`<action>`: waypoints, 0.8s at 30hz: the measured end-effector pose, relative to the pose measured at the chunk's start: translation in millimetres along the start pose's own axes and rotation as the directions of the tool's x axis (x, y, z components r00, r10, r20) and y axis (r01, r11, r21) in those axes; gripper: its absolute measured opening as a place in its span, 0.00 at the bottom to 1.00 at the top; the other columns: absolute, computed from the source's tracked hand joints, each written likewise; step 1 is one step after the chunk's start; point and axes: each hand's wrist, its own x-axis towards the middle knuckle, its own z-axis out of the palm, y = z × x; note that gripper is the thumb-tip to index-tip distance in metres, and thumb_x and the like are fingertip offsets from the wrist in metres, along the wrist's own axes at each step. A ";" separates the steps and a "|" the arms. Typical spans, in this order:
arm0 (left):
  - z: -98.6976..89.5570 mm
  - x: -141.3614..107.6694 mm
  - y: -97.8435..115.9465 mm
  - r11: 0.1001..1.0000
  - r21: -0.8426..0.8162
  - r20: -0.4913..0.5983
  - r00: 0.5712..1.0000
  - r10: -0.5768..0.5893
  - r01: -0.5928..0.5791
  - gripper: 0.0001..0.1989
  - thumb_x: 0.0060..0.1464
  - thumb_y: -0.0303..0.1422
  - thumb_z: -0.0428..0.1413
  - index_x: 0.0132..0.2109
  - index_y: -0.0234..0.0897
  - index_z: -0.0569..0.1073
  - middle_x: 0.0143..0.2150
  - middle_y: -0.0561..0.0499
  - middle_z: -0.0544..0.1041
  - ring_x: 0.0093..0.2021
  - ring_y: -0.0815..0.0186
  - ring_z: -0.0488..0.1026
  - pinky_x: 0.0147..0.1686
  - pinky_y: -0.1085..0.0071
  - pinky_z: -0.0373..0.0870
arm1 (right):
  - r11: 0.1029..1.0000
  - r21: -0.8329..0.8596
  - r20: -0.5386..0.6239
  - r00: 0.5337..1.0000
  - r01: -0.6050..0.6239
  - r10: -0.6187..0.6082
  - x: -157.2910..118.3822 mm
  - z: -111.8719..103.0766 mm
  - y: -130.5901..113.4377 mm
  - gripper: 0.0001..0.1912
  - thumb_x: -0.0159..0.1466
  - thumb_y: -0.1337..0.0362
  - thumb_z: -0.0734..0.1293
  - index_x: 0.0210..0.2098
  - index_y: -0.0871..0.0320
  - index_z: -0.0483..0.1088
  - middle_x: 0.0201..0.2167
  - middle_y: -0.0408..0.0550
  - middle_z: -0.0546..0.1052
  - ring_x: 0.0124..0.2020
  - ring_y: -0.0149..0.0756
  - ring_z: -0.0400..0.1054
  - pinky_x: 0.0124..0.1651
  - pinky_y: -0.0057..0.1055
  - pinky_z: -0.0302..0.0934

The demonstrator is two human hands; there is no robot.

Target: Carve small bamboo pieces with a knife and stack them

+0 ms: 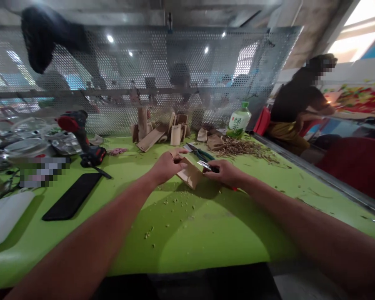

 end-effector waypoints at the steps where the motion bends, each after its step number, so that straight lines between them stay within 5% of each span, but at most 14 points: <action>1: 0.5 0.8 -0.7 1.000 -0.018 -0.011 1.000 -0.020 0.020 0.26 0.52 0.31 0.58 0.59 0.33 0.70 0.46 0.41 0.78 0.43 0.62 0.75 0.36 0.71 0.71 | 1.000 0.001 -0.007 1.000 -0.011 0.011 -0.3 -0.6 1.0 0.17 0.58 0.54 0.63 0.37 0.60 0.74 0.30 0.46 0.75 0.28 0.33 0.64 0.29 0.28 0.53; 7: 5.0 4.7 -7.1 0.990 -0.125 -0.057 0.996 -0.073 0.066 0.26 0.51 0.28 0.58 0.59 0.32 0.69 0.49 0.38 0.78 0.43 0.61 0.75 0.36 0.70 0.72 | 0.998 -0.048 -0.038 0.999 0.028 -0.030 1.1 -0.1 -0.7 0.20 0.60 0.51 0.64 0.41 0.60 0.76 0.34 0.49 0.77 0.32 0.36 0.66 0.31 0.29 0.55; 14: 13.8 -1.8 -6.1 0.948 -0.316 -0.114 0.990 -0.084 0.044 0.23 0.49 0.28 0.61 0.53 0.33 0.72 0.48 0.40 0.78 0.46 0.59 0.74 0.40 0.68 0.72 | 1.000 -0.018 0.061 0.998 0.018 -0.017 1.6 9.7 -11.7 0.13 0.57 0.58 0.65 0.36 0.60 0.75 0.28 0.44 0.76 0.26 0.32 0.63 0.25 0.27 0.50; 19: 17.7 -9.0 -0.7 0.756 -0.647 -0.038 0.986 -0.163 0.100 0.24 0.54 0.34 0.61 0.56 0.32 0.68 0.50 0.40 0.77 0.41 0.63 0.75 0.40 0.66 0.72 | 0.997 0.043 0.049 0.997 -0.061 0.059 1.2 17.1 -24.2 0.09 0.55 0.60 0.66 0.29 0.60 0.72 0.23 0.44 0.72 0.21 0.30 0.61 0.22 0.27 0.49; 24: 4.7 -17.3 -3.6 0.592 -0.803 0.015 0.994 -0.107 0.076 0.30 0.54 0.38 0.62 0.61 0.39 0.63 0.59 0.41 0.72 0.52 0.58 0.72 0.52 0.60 0.70 | 0.968 0.198 0.057 0.988 -0.153 0.144 -0.1 18.0 -29.7 0.08 0.57 0.62 0.67 0.33 0.61 0.73 0.22 0.44 0.73 0.19 0.29 0.63 0.21 0.26 0.54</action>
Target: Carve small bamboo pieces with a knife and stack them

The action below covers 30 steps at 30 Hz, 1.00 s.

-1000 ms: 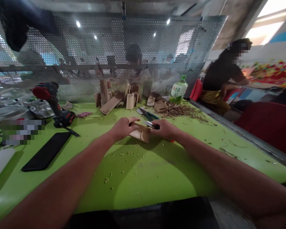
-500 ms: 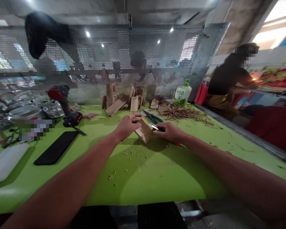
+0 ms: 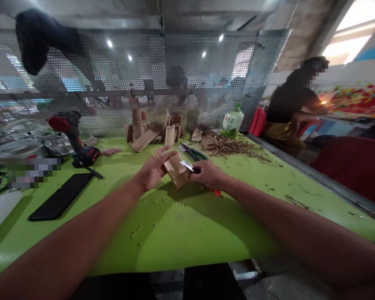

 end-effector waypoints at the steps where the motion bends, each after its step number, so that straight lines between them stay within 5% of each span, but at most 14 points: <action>1: -2.6 -0.8 1.3 1.000 -0.022 0.025 1.000 0.005 -0.004 0.30 0.55 0.37 0.61 0.62 0.38 0.63 0.61 0.41 0.71 0.54 0.57 0.71 0.55 0.59 0.68 | 1.000 0.018 -0.016 1.000 -0.009 0.010 1.0 0.1 0.3 0.08 0.57 0.62 0.68 0.33 0.61 0.73 0.21 0.43 0.73 0.18 0.28 0.63 0.20 0.26 0.54; 6: -6.3 -2.6 2.1 0.997 -0.073 0.057 0.998 0.039 -0.035 0.30 0.55 0.34 0.59 0.64 0.39 0.62 0.64 0.43 0.69 0.60 0.57 0.67 0.61 0.59 0.64 | 0.986 0.164 -0.020 1.000 -0.008 0.012 8.3 4.8 -0.5 0.07 0.58 0.61 0.69 0.33 0.59 0.72 0.18 0.40 0.71 0.17 0.26 0.62 0.18 0.24 0.55; 12: -2.4 -4.1 -1.2 0.995 -0.095 0.102 0.995 -0.001 0.011 0.32 0.59 0.40 0.56 0.67 0.41 0.58 0.58 0.42 0.73 0.56 0.54 0.72 0.55 0.55 0.70 | 0.933 0.360 0.039 0.999 0.005 -0.021 8.6 10.7 -5.7 0.04 0.58 0.67 0.68 0.34 0.60 0.70 0.18 0.39 0.71 0.14 0.25 0.61 0.16 0.22 0.56; 20: 4.2 -8.7 -3.6 0.987 -0.157 0.199 0.980 0.003 0.029 0.31 0.59 0.43 0.56 0.67 0.47 0.57 0.56 0.43 0.74 0.50 0.55 0.75 0.49 0.53 0.73 | 0.949 0.316 0.055 0.998 0.007 -0.026 8.0 15.8 -9.1 0.05 0.56 0.68 0.69 0.32 0.58 0.70 0.17 0.37 0.71 0.14 0.24 0.60 0.16 0.22 0.56; 24: 6.7 -8.1 -3.0 0.992 -0.122 0.154 0.988 -0.024 0.043 0.33 0.58 0.38 0.58 0.67 0.45 0.57 0.48 0.45 0.77 0.44 0.57 0.77 0.43 0.56 0.75 | 0.968 0.250 0.036 0.999 0.018 -0.028 7.0 16.2 -14.3 0.08 0.55 0.65 0.72 0.34 0.59 0.72 0.22 0.41 0.75 0.18 0.25 0.63 0.20 0.23 0.57; 30: -3.4 -1.2 5.2 0.986 -0.015 0.007 0.986 0.168 -0.167 0.30 0.57 0.40 0.59 0.64 0.44 0.61 0.43 0.48 0.77 0.43 0.61 0.75 0.38 0.65 0.75 | 0.978 0.202 0.003 0.999 0.045 -0.047 6.1 0.9 -8.2 0.17 0.60 0.50 0.69 0.31 0.58 0.68 0.20 0.39 0.69 0.17 0.25 0.60 0.20 0.24 0.55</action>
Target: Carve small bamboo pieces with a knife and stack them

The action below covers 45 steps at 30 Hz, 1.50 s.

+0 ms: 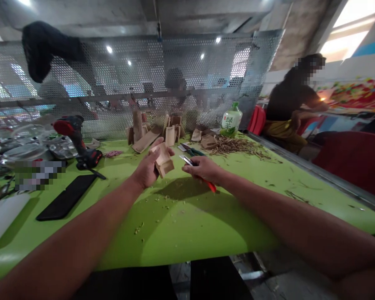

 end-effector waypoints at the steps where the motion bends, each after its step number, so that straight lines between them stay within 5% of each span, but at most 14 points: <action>1: -2.1 1.6 1.1 1.000 0.016 -0.030 1.000 0.000 0.000 0.29 0.57 0.41 0.59 0.63 0.43 0.62 0.42 0.48 0.77 0.44 0.61 0.75 0.38 0.66 0.75 | 1.000 -0.014 -0.010 1.000 0.008 -0.008 -0.4 -4.0 1.5 0.17 0.61 0.49 0.68 0.32 0.57 0.67 0.20 0.39 0.69 0.17 0.26 0.60 0.21 0.24 0.55; 6: -11.5 11.3 11.4 0.995 0.095 -0.169 0.986 -0.008 0.024 0.24 0.57 0.43 0.59 0.58 0.42 0.66 0.38 0.49 0.77 0.38 0.63 0.76 0.35 0.66 0.75 | 0.995 -0.064 0.209 0.976 0.073 -0.058 -9.8 -17.5 -1.3 0.11 0.64 0.56 0.66 0.41 0.57 0.67 0.30 0.42 0.71 0.26 0.28 0.64 0.28 0.24 0.59; 10: -22.6 18.2 23.1 0.990 0.109 -0.266 0.957 0.111 -0.084 0.19 0.56 0.43 0.59 0.53 0.44 0.69 0.37 0.51 0.77 0.37 0.64 0.76 0.34 0.67 0.74 | 0.965 -0.133 0.511 0.849 0.227 -0.130 -31.3 -12.0 -21.9 0.10 0.63 0.64 0.66 0.43 0.57 0.70 0.34 0.43 0.73 0.31 0.31 0.65 0.34 0.27 0.60; 13: -31.0 20.6 25.8 0.990 0.114 -0.313 0.943 0.113 -0.081 0.16 0.57 0.42 0.58 0.51 0.44 0.70 0.38 0.51 0.77 0.36 0.64 0.76 0.33 0.67 0.74 | 0.928 -0.107 0.621 0.753 0.358 -0.219 -49.9 3.0 -37.6 0.16 0.60 0.65 0.68 0.49 0.54 0.74 0.44 0.46 0.75 0.42 0.36 0.68 0.45 0.29 0.60; 16: -34.9 20.4 24.6 0.990 0.125 -0.298 0.950 0.096 -0.061 0.18 0.57 0.42 0.58 0.52 0.43 0.69 0.39 0.51 0.77 0.36 0.64 0.76 0.34 0.66 0.75 | 0.910 -0.133 0.735 0.655 0.393 -0.175 -59.0 22.7 -45.7 0.19 0.59 0.66 0.69 0.50 0.53 0.76 0.39 0.45 0.77 0.39 0.34 0.69 0.41 0.27 0.60; 21: -31.2 15.2 25.4 0.992 0.124 -0.162 0.985 0.055 -0.035 0.24 0.55 0.45 0.59 0.55 0.42 0.67 0.42 0.48 0.78 0.38 0.63 0.77 0.35 0.65 0.76 | 0.903 -0.296 0.650 0.758 0.312 -0.048 -31.2 32.3 -37.2 0.18 0.58 0.68 0.67 0.48 0.54 0.78 0.35 0.44 0.79 0.32 0.32 0.68 0.36 0.27 0.59; 24: -26.1 10.8 25.7 0.992 0.125 -0.086 0.996 0.017 -0.006 0.25 0.56 0.46 0.58 0.56 0.41 0.66 0.43 0.46 0.78 0.40 0.60 0.77 0.35 0.63 0.76 | 0.853 -0.501 0.322 0.947 0.147 0.026 1.6 8.9 -14.4 0.15 0.61 0.64 0.65 0.46 0.55 0.78 0.37 0.49 0.79 0.32 0.35 0.68 0.35 0.30 0.59; 26: -22.7 8.7 23.9 0.992 0.122 -0.059 0.998 -0.016 0.023 0.24 0.58 0.45 0.57 0.56 0.40 0.66 0.42 0.45 0.78 0.40 0.59 0.77 0.34 0.63 0.76 | 0.801 -0.597 0.078 0.997 0.030 0.021 18.2 -14.7 4.4 0.16 0.60 0.67 0.65 0.46 0.57 0.78 0.39 0.52 0.79 0.32 0.36 0.68 0.34 0.30 0.58; 31: -18.6 8.8 12.6 0.994 0.093 0.013 0.998 -0.063 0.062 0.23 0.59 0.43 0.56 0.58 0.38 0.65 0.43 0.44 0.78 0.43 0.59 0.75 0.37 0.63 0.75 | 0.851 -0.520 -0.021 0.994 0.077 -0.103 15.7 -56.6 27.7 0.15 0.61 0.60 0.65 0.43 0.61 0.78 0.31 0.48 0.78 0.29 0.34 0.67 0.33 0.28 0.57; 34: -18.9 9.8 6.4 0.993 0.087 0.038 0.995 -0.088 0.084 0.23 0.61 0.42 0.55 0.60 0.39 0.64 0.45 0.44 0.78 0.44 0.59 0.75 0.39 0.63 0.75 | 0.928 -0.350 0.179 0.981 0.129 -0.069 -4.8 -52.8 19.5 0.18 0.58 0.57 0.68 0.46 0.57 0.78 0.33 0.44 0.78 0.29 0.31 0.66 0.33 0.27 0.58; 37: -18.2 9.0 4.2 0.994 0.076 0.043 0.995 -0.088 0.085 0.24 0.62 0.43 0.53 0.61 0.39 0.63 0.46 0.44 0.77 0.45 0.60 0.75 0.41 0.62 0.75 | 0.935 -0.245 0.559 0.825 0.255 -0.079 -20.5 -36.5 7.4 0.16 0.53 0.60 0.72 0.41 0.55 0.80 0.33 0.42 0.79 0.32 0.32 0.68 0.36 0.27 0.59; 39: -16.9 7.8 4.3 0.994 0.070 0.044 0.996 -0.083 0.080 0.24 0.62 0.44 0.53 0.61 0.39 0.63 0.46 0.44 0.77 0.46 0.59 0.75 0.41 0.62 0.75 | 0.922 -0.231 0.606 0.787 0.309 -0.112 -23.1 -27.8 2.7 0.15 0.54 0.61 0.72 0.41 0.54 0.81 0.35 0.43 0.79 0.34 0.33 0.68 0.38 0.27 0.59; 41: -15.7 6.8 4.0 0.994 0.069 0.042 0.996 -0.084 0.081 0.24 0.62 0.45 0.53 0.61 0.40 0.63 0.46 0.44 0.77 0.46 0.59 0.75 0.40 0.62 0.75 | 0.886 -0.342 0.532 0.841 0.314 -0.092 -19.4 -25.4 2.6 0.14 0.56 0.61 0.70 0.41 0.54 0.80 0.35 0.44 0.79 0.33 0.33 0.68 0.36 0.27 0.58; 45: -15.8 7.3 -0.4 0.992 0.071 0.055 0.993 -0.107 0.103 0.26 0.60 0.48 0.53 0.61 0.41 0.63 0.45 0.44 0.77 0.45 0.59 0.75 0.39 0.62 0.76 | 0.740 -0.644 0.139 0.981 0.193 -0.135 -5.5 -35.9 11.5 0.12 0.60 0.63 0.66 0.41 0.58 0.79 0.37 0.51 0.78 0.34 0.37 0.67 0.34 0.30 0.55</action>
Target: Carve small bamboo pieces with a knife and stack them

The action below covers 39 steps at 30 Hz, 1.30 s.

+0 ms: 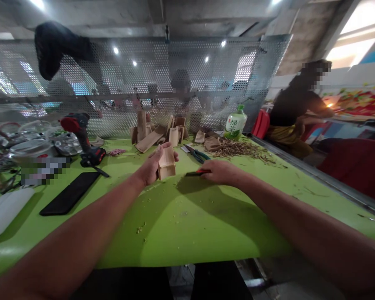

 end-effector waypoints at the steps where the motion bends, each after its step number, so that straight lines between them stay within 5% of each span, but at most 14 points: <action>1: -0.2 0.7 -1.7 1.000 -0.002 0.006 1.000 -0.006 0.006 0.27 0.60 0.49 0.53 0.61 0.41 0.63 0.44 0.44 0.77 0.44 0.59 0.75 0.39 0.62 0.76 | 0.999 0.004 -0.049 0.998 -0.032 0.032 1.4 -0.6 3.5 0.13 0.61 0.62 0.66 0.42 0.58 0.78 0.37 0.51 0.78 0.34 0.37 0.67 0.34 0.30 0.54; 7: 4.5 5.8 -12.1 0.998 -0.057 0.019 1.000 -0.002 0.003 0.29 0.58 0.51 0.54 0.60 0.39 0.64 0.41 0.46 0.77 0.40 0.62 0.75 0.41 0.63 0.75 | 0.987 0.142 -0.157 0.983 -0.072 0.094 -3.2 9.8 -12.0 0.13 0.65 0.57 0.63 0.43 0.58 0.71 0.33 0.49 0.75 0.30 0.35 0.64 0.31 0.29 0.51; 13: 12.3 10.5 -13.2 0.978 0.181 -0.136 0.988 -0.079 0.103 0.24 0.50 0.28 0.61 0.55 0.37 0.70 0.43 0.45 0.78 0.39 0.60 0.76 0.38 0.64 0.74 | 0.970 0.239 -0.228 0.967 -0.056 0.112 -4.2 20.8 -25.2 0.15 0.64 0.53 0.64 0.45 0.56 0.68 0.34 0.47 0.74 0.30 0.35 0.63 0.31 0.28 0.51; 18: 9.1 8.0 -1.3 0.761 0.647 -0.253 0.954 0.161 0.043 0.11 0.46 0.31 0.63 0.40 0.34 0.79 0.34 0.46 0.77 0.35 0.58 0.72 0.34 0.64 0.69 | 0.960 0.256 -0.279 0.943 -0.110 0.183 0.3 17.2 -14.1 0.17 0.64 0.49 0.63 0.41 0.57 0.68 0.29 0.46 0.72 0.29 0.35 0.62 0.30 0.29 0.49; 23: -2.9 11.0 -7.3 0.731 0.683 -0.301 0.905 0.301 -0.016 0.10 0.43 0.31 0.64 0.36 0.35 0.76 0.32 0.48 0.75 0.32 0.62 0.69 0.30 0.69 0.65 | 0.969 0.241 -0.263 0.957 -0.061 0.125 -1.9 18.1 -16.7 0.16 0.66 0.50 0.60 0.42 0.56 0.68 0.29 0.46 0.71 0.29 0.35 0.63 0.30 0.29 0.50; 27: -6.4 14.1 -19.0 0.659 0.741 -0.293 0.945 0.146 0.128 0.16 0.38 0.24 0.62 0.39 0.36 0.75 0.27 0.51 0.73 0.26 0.64 0.67 0.25 0.71 0.61 | 0.986 0.113 -0.241 0.960 -0.121 0.145 -3.3 16.9 -19.7 0.15 0.68 0.52 0.59 0.44 0.56 0.68 0.30 0.48 0.72 0.27 0.35 0.63 0.28 0.28 0.48; 31: 0.4 12.1 -16.3 0.528 0.827 -0.225 0.974 -0.003 0.193 0.15 0.43 0.26 0.59 0.42 0.33 0.77 0.32 0.46 0.77 0.30 0.61 0.70 0.29 0.70 0.63 | 0.974 -0.137 -0.188 0.970 -0.183 0.156 -1.6 14.6 -17.7 0.15 0.69 0.53 0.57 0.42 0.56 0.68 0.29 0.48 0.74 0.26 0.34 0.63 0.27 0.29 0.46; 34: 8.6 8.5 -11.1 0.410 0.899 -0.141 0.988 -0.069 0.157 0.16 0.51 0.34 0.56 0.46 0.33 0.77 0.38 0.45 0.79 0.36 0.60 0.73 0.34 0.70 0.66 | 0.953 -0.239 -0.140 0.978 -0.185 0.155 1.0 14.5 -17.2 0.21 0.71 0.49 0.53 0.42 0.55 0.70 0.32 0.49 0.76 0.28 0.36 0.66 0.28 0.29 0.47; 39: 20.2 5.0 -8.8 0.367 0.922 -0.054 0.981 -0.185 0.120 0.18 0.58 0.41 0.50 0.43 0.32 0.77 0.34 0.46 0.78 0.32 0.63 0.72 0.30 0.72 0.65 | 0.918 -0.336 -0.142 0.975 -0.210 0.171 4.1 14.8 -18.6 0.26 0.70 0.45 0.51 0.42 0.55 0.73 0.33 0.51 0.78 0.31 0.38 0.69 0.29 0.29 0.50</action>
